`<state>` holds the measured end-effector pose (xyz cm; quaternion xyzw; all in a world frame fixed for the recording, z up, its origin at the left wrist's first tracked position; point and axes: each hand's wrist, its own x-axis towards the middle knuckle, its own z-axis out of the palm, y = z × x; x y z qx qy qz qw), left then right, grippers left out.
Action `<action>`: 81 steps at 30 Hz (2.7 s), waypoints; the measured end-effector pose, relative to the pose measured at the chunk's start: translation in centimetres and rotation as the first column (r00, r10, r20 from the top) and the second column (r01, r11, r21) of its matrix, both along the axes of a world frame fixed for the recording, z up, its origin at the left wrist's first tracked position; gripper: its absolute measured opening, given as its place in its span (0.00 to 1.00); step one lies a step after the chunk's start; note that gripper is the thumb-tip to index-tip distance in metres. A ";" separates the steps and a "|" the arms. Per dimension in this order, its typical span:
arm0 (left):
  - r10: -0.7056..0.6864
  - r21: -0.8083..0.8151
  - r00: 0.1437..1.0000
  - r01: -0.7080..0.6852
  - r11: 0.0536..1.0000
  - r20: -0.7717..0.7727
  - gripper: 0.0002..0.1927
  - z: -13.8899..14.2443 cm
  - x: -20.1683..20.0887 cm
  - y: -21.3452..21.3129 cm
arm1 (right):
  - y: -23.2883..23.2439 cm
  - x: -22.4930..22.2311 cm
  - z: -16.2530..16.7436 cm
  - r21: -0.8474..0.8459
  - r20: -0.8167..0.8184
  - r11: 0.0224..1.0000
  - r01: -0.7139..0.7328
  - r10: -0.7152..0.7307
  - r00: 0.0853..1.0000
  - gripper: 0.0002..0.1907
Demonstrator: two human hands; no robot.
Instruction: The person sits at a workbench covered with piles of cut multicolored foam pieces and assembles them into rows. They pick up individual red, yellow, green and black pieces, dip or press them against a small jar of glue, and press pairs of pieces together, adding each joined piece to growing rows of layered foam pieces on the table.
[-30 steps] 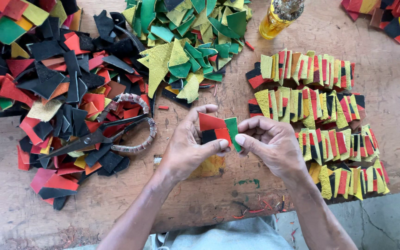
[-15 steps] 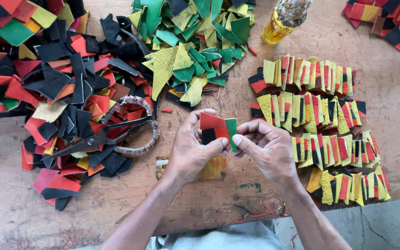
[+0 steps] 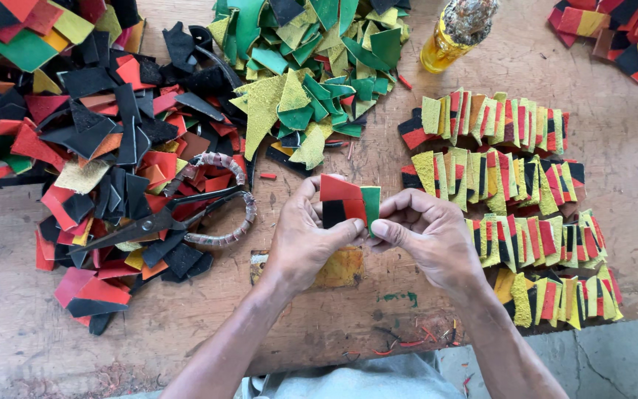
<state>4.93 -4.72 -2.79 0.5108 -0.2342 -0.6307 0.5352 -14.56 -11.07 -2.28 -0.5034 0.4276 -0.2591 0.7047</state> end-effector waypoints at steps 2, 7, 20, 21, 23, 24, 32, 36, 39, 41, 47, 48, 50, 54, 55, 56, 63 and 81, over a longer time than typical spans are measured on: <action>0.018 -0.012 1.000 -0.018 1.000 -0.007 0.26 -0.2 -0.2 0.0 | 0.2 -0.1 -0.3 -0.005 0.006 1.000 0.002 -0.002 1.000 0.10; 0.073 -0.096 0.997 -0.070 0.993 0.022 0.24 -0.6 -0.9 0.2 | 0.7 0.3 -1.2 -0.011 0.016 1.000 0.015 -0.015 1.000 0.10; -0.109 0.002 0.992 0.109 0.994 0.069 0.10 -0.9 -1.0 0.1 | -0.4 -0.2 2.0 -0.141 -0.218 0.988 -0.066 0.034 0.975 0.12; -0.102 -0.003 0.991 0.102 0.995 0.084 0.10 -1.0 -1.0 0.2 | -0.3 0.0 1.8 -0.143 -0.164 0.988 -0.055 0.031 0.986 0.12; -0.112 -0.039 0.990 0.116 0.993 0.089 0.10 -1.0 -1.1 0.3 | 0.0 0.3 1.5 -0.166 -0.181 0.986 -0.027 -0.003 0.983 0.11; -0.117 -0.059 0.989 0.123 0.991 0.090 0.10 -1.0 -1.2 0.4 | 0.1 0.3 1.4 -0.180 -0.192 0.984 -0.014 -0.021 0.981 0.11; -0.113 -0.072 0.970 0.131 0.989 0.216 0.08 0.1 -1.1 0.3 | 0.8 1.2 2.2 -0.309 -0.179 0.950 -0.044 -0.012 0.984 0.09; -0.059 -0.068 0.978 0.074 0.995 0.200 0.08 0.2 -0.3 -0.3 | -0.3 0.5 2.9 -0.200 -0.304 0.977 -0.078 0.013 0.953 0.11; -0.020 -0.158 0.984 0.049 0.986 0.179 0.09 0.0 -0.2 -0.2 | 0.3 0.4 2.5 -0.209 -0.334 0.967 -0.146 0.070 0.940 0.13; -0.026 -0.145 0.994 0.042 0.989 0.105 0.08 -0.3 -0.4 0.0 | 1.0 0.9 1.7 -0.174 -0.292 0.979 -0.103 0.049 0.955 0.12; -0.054 0.029 0.994 0.057 0.998 -0.096 0.07 -0.7 -0.8 0.6 | 3.4 1.0 1.2 -0.220 -0.126 0.970 -0.107 0.080 0.989 0.13; -0.037 0.083 0.971 0.058 0.995 -0.234 0.07 -0.7 -0.7 0.7 | 3.6 1.0 1.4 -0.235 -0.076 0.966 -0.106 0.090 0.993 0.13; -0.069 0.058 0.961 0.088 0.994 -0.268 0.09 -0.6 -0.4 0.7 | 3.6 0.9 1.9 -0.168 -0.123 0.975 -0.143 0.123 0.985 0.16; -0.039 -0.131 0.843 0.129 0.983 0.537 0.16 0.3 1.1 0.4 | 2.8 0.5 3.2 -0.020 -0.344 0.978 -0.207 0.188 0.920 0.24; -0.079 -0.047 0.781 0.137 0.989 0.620 0.17 0.5 1.4 0.4 | 2.4 0.2 3.6 -0.051 -0.475 0.967 -0.248 0.195 0.858 0.25; -0.124 0.038 0.711 0.136 0.990 0.692 0.18 0.8 1.7 0.3 | 2.0 -0.2 4.0 -0.076 -0.597 0.953 -0.292 0.191 0.779 0.25; 0.316 -0.297 -0.031 0.259 0.919 0.948 0.28 2.5 1.6 0.1 | -1.8 -3.4 5.8 -0.629 -0.567 0.716 -0.303 -0.155 0.809 0.18; 0.030 -0.295 0.414 0.596 0.747 0.910 0.27 0.0 -3.2 -15.9 | -11.7 -2.2 3.1 -0.686 -0.656 0.598 -0.414 -0.263 0.708 0.23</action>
